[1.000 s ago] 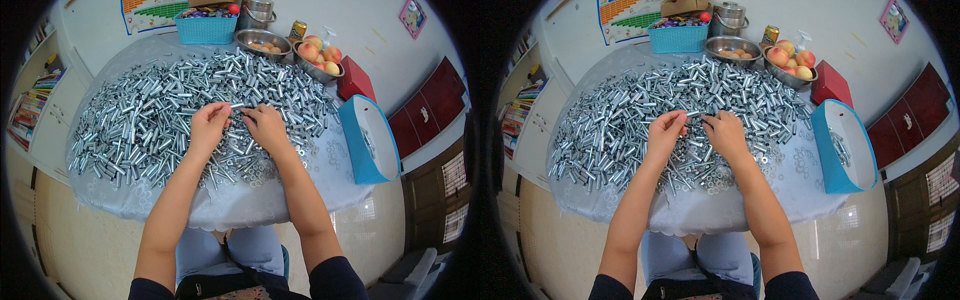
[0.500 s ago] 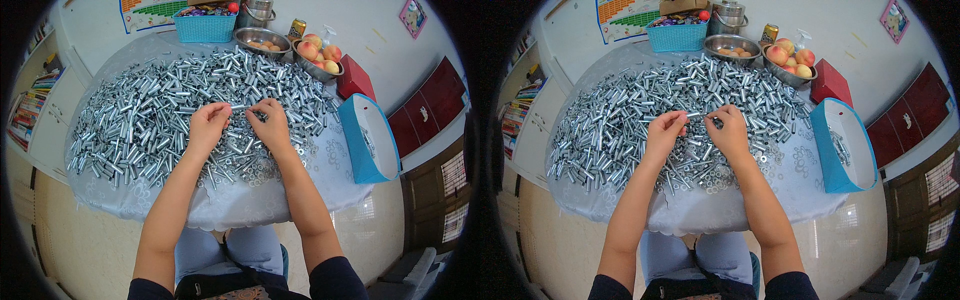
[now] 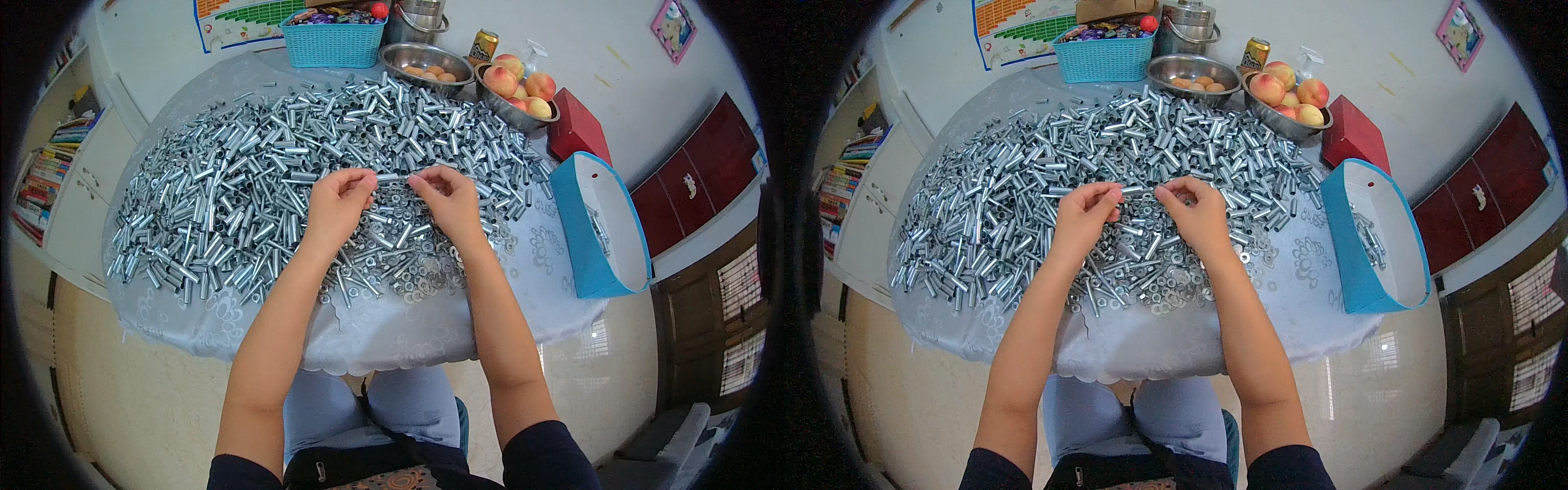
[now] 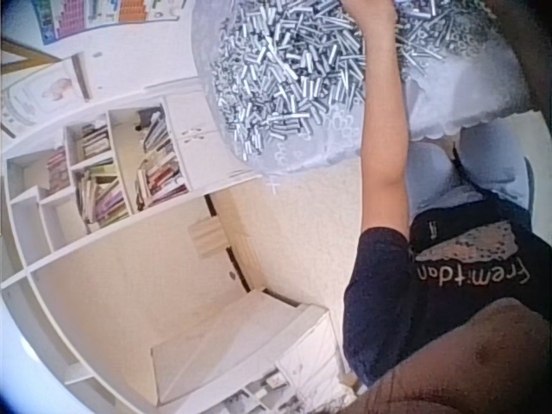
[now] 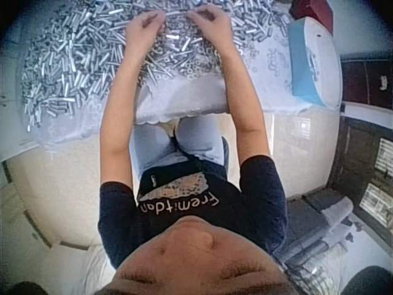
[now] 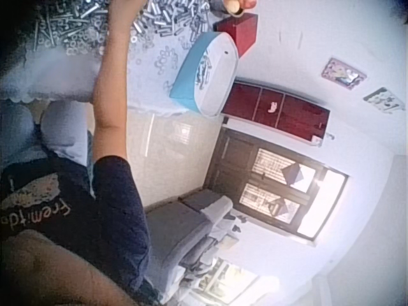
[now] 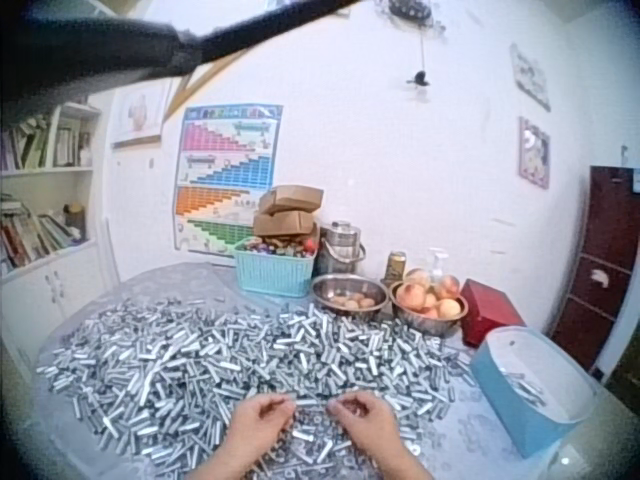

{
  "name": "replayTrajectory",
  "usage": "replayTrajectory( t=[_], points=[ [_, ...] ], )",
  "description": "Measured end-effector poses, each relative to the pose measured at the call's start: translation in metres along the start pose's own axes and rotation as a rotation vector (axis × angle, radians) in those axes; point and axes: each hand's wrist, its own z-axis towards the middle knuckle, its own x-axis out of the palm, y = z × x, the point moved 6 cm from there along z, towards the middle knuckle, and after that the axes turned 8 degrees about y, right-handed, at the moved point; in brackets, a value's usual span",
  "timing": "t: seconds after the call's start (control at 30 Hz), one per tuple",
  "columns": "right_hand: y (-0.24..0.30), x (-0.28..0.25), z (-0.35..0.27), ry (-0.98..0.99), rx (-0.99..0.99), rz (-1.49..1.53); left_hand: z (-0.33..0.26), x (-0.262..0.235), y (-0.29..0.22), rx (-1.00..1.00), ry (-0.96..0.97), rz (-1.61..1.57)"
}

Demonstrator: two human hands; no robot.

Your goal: The person sits at a table covered with a large pile of metal bolts and washers. They repeatedly pick up a bolt and a washer, thread the washer onto the bolt, and place the assembled unit into a blue plastic bin on the right. The process is continuous and repetitive throughout the video.

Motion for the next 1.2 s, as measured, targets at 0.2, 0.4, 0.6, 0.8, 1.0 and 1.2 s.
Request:
replayTrajectory(
  t=[0.2,0.4,0.6,0.8,1.0,1.2],
  points=[
    [0.0011,0.0036,-0.0012,0.074,0.042,0.164,0.0001,-0.0011,0.001,-0.037,-0.007,-0.04],
    [0.0032,0.0055,-0.002,0.12,0.115,0.326,0.0005,-0.0024,0.0028,-0.057,-0.012,-0.045],
    [0.0004,0.0038,-0.0003,0.152,0.165,0.41,-0.0009,0.0028,0.001,-0.089,0.048,-0.099],
    [0.0002,0.005,-0.0009,0.202,0.182,0.423,-0.0001,0.002,0.0027,-0.099,0.062,-0.116],
    [0.0046,0.0065,-0.0018,0.269,0.164,0.354,-0.0001,0.0007,0.0015,-0.11,0.069,-0.078],
    [0.0071,0.006,-0.0036,0.269,0.148,0.236,0.0018,-0.002,0.0066,-0.091,0.048,-0.067]
  ],
)
